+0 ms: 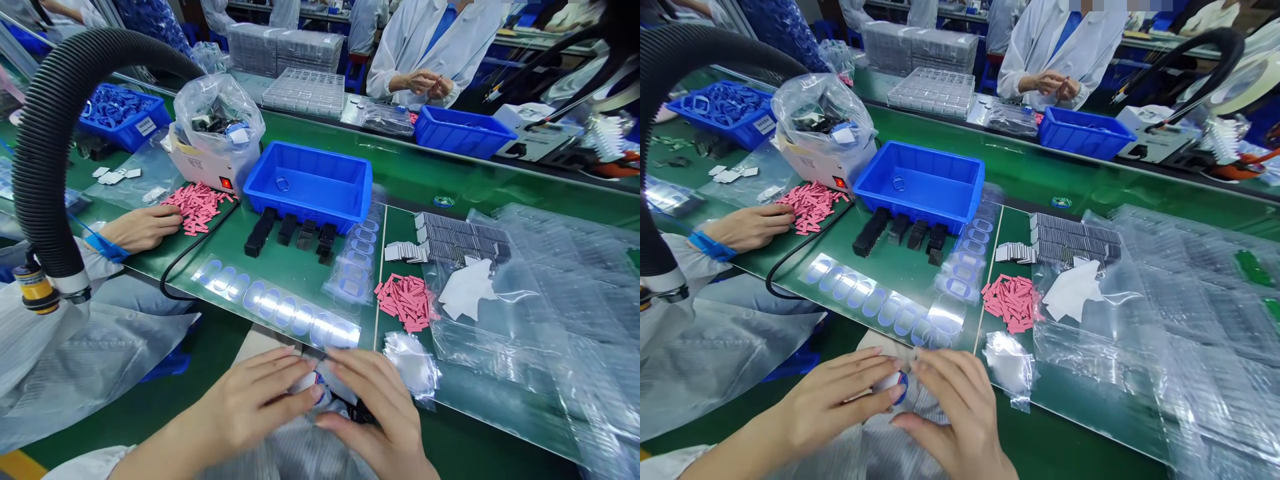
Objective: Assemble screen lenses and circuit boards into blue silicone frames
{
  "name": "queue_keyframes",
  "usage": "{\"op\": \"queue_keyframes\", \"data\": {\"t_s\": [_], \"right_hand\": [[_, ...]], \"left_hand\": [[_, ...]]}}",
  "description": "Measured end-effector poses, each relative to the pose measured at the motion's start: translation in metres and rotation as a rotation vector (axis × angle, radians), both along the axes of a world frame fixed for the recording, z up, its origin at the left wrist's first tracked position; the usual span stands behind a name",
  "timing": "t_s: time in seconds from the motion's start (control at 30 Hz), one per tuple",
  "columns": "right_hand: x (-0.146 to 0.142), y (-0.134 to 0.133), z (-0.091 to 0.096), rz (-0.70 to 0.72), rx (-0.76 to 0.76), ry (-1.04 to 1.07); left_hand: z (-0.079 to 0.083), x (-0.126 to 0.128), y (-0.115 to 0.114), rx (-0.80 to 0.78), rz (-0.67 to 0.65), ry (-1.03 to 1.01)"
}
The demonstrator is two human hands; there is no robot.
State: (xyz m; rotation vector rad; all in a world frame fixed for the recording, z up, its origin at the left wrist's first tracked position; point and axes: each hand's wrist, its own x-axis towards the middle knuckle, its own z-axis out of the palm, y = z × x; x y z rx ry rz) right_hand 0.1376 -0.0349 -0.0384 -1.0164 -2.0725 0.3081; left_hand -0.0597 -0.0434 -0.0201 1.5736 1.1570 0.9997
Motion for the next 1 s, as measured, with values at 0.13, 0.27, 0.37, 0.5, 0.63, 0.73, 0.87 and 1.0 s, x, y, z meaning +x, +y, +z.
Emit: {"op": "queue_keyframes", "data": {"t_s": [0.13,0.27,0.37,0.5,0.63,0.73,0.87,1.0], "right_hand": [[0.008,0.002,-0.019,-0.156,0.081,-0.344],[0.011,-0.002,-0.037,-0.117,0.152,-0.371],[0.015,-0.003,-0.041,-0.089,0.182,-0.278],[0.026,0.000,-0.034,-0.138,0.290,-0.183],[0.035,-0.001,-0.018,-0.018,0.322,-0.210],[0.034,-0.004,-0.007,0.014,0.293,-0.249],[0.027,-0.001,0.003,0.048,0.241,-0.116],[0.028,0.016,0.003,-0.120,0.127,-0.011]], "left_hand": [[-0.002,-0.010,0.023,-0.399,0.076,-0.251],[-0.004,0.005,0.031,-0.679,0.341,-0.587],[-0.002,0.018,0.033,-0.698,0.400,-0.763],[0.001,0.030,0.047,-0.695,0.354,-0.878],[-0.003,0.050,0.076,-0.712,0.279,-0.935],[-0.008,0.068,0.094,-0.768,0.271,-0.952],[-0.015,0.082,0.102,-0.785,0.309,-0.933],[-0.019,0.081,0.099,-0.793,0.320,-0.886]]}}
